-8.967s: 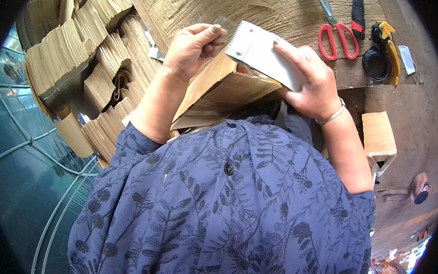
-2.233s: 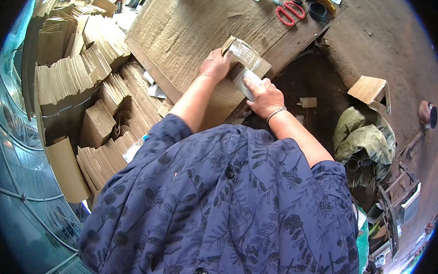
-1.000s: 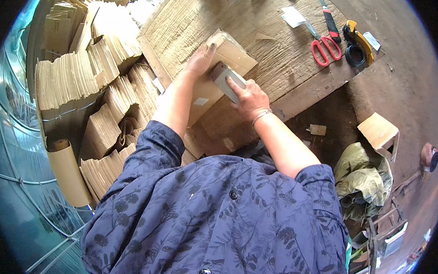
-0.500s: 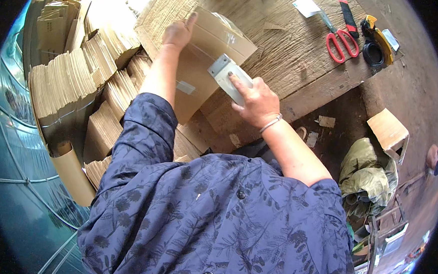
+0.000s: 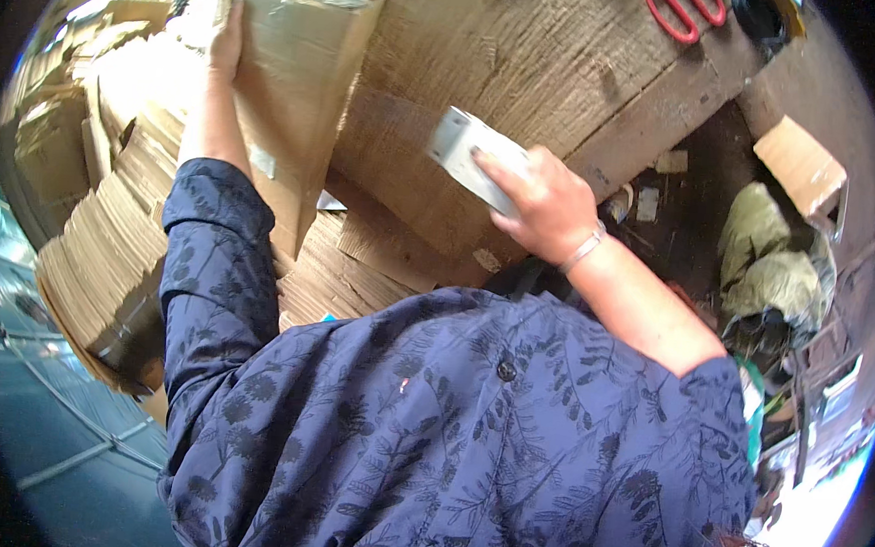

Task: The person assembles a cardboard box by folding flaps and securing them with a tape dispenser. They then use a utility knife to trim excess tape and adjust the box flaps. The person works at a wooden table in a cluttered workshop.

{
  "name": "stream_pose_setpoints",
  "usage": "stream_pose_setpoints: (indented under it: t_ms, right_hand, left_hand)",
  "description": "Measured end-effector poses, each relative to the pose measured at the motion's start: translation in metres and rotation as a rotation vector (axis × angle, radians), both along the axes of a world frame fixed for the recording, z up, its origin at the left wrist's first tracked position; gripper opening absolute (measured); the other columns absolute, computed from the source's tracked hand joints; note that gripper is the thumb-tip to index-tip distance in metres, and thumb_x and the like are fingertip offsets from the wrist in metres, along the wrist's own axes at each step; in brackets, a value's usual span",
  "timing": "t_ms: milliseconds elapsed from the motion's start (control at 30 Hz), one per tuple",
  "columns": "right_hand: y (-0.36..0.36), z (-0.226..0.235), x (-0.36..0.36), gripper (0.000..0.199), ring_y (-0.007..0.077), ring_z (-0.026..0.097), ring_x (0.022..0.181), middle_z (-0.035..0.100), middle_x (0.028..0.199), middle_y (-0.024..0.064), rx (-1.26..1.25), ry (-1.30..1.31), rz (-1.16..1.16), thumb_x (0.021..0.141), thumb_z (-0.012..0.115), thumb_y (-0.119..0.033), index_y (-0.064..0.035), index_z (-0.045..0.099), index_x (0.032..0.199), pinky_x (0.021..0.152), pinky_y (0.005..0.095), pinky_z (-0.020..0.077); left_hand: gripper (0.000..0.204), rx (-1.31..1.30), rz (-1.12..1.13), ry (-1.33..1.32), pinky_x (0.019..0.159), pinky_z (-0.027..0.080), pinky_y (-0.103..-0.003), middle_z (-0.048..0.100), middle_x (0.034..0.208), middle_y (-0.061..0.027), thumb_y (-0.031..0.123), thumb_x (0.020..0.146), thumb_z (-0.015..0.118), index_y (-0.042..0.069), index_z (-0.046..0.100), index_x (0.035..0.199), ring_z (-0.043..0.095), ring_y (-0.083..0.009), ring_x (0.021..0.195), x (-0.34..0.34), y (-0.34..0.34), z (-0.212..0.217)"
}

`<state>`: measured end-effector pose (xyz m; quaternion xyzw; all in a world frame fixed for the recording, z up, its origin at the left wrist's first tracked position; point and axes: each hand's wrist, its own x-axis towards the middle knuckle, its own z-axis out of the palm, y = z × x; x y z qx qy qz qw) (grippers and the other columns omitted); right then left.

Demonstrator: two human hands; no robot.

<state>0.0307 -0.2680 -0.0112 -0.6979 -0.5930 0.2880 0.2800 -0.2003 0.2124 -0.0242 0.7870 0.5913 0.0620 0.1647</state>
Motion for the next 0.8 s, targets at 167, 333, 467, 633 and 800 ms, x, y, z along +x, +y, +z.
stream_pose_setpoints:
  t_ms: [167, 333, 467, 633, 800]
  right_hand:
    - [0.105, -0.014, -0.019, 0.063, 0.0336, 0.065, 0.091, 0.058, 0.105, 0.0154, -0.285, -0.012, 0.157, 0.075, 0.074, -0.028, -0.0323, 0.052, 0.134, 0.075, 0.0417, 0.0564]
    - [0.221, 0.016, -0.028, 0.05, 0.028, 0.065, 0.104, 0.064, 0.115, 0.0107, -0.599, -0.125, 0.393, 0.08, 0.062, -0.02, -0.0279, 0.058, 0.129, 0.081, 0.0389, 0.0556]
    - [0.2, 0.004, -0.015, 0.045, 0.0285, 0.065, 0.105, 0.066, 0.111, 0.0119, -0.575, -0.14, 0.146, 0.078, 0.063, -0.022, -0.0219, 0.061, 0.123, 0.083, 0.039, 0.0561]
    - [0.102, 0.012, 0.046, 0.053, 0.0341, 0.066, 0.097, 0.065, 0.105, 0.017, -0.484, -0.249, 0.082, 0.073, 0.07, -0.037, -0.0275, 0.06, 0.124, 0.084, 0.0431, 0.0536]
    - [0.024, 0.043, 0.1, 0.06, 0.0378, 0.063, 0.09, 0.063, 0.095, 0.0218, -0.437, -0.144, 0.016, 0.069, 0.074, -0.033, -0.0184, 0.061, 0.126, 0.082, 0.043, 0.0509]
  left_hand:
    - [0.096, -0.198, 0.168, 0.072, 0.1, 0.042, -0.039, 0.063, 0.12, -0.0269, 0.079, 0.086, 0.033, -0.005, 0.061, 0.123, 0.058, -0.0372, 0.115, -0.017, 0.029, -0.009]
    - [0.096, -0.157, 0.098, 0.043, 0.101, 0.041, -0.035, 0.063, 0.119, -0.0265, 0.078, 0.087, 0.035, -0.008, 0.063, 0.118, 0.058, -0.0344, 0.115, 0.023, -0.007, 0.015]
    - [0.089, 0.032, -0.103, 0.11, 0.095, 0.046, -0.043, 0.065, 0.108, -0.0301, 0.073, 0.091, 0.031, -0.006, 0.067, 0.108, 0.061, -0.0435, 0.107, 0.012, -0.017, 0.011]
    - [0.083, -0.214, -0.11, 0.132, 0.106, 0.037, -0.042, 0.06, 0.124, -0.0234, 0.069, 0.093, 0.03, -0.002, 0.057, 0.127, 0.053, -0.0383, 0.121, 0.023, -0.082, 0.023]
    - [0.084, -0.541, 0.055, -0.068, 0.113, 0.03, -0.045, 0.04, 0.149, -0.0195, 0.068, 0.094, 0.032, 0.001, 0.038, 0.145, 0.039, -0.0324, 0.138, 0.087, -0.213, 0.029]
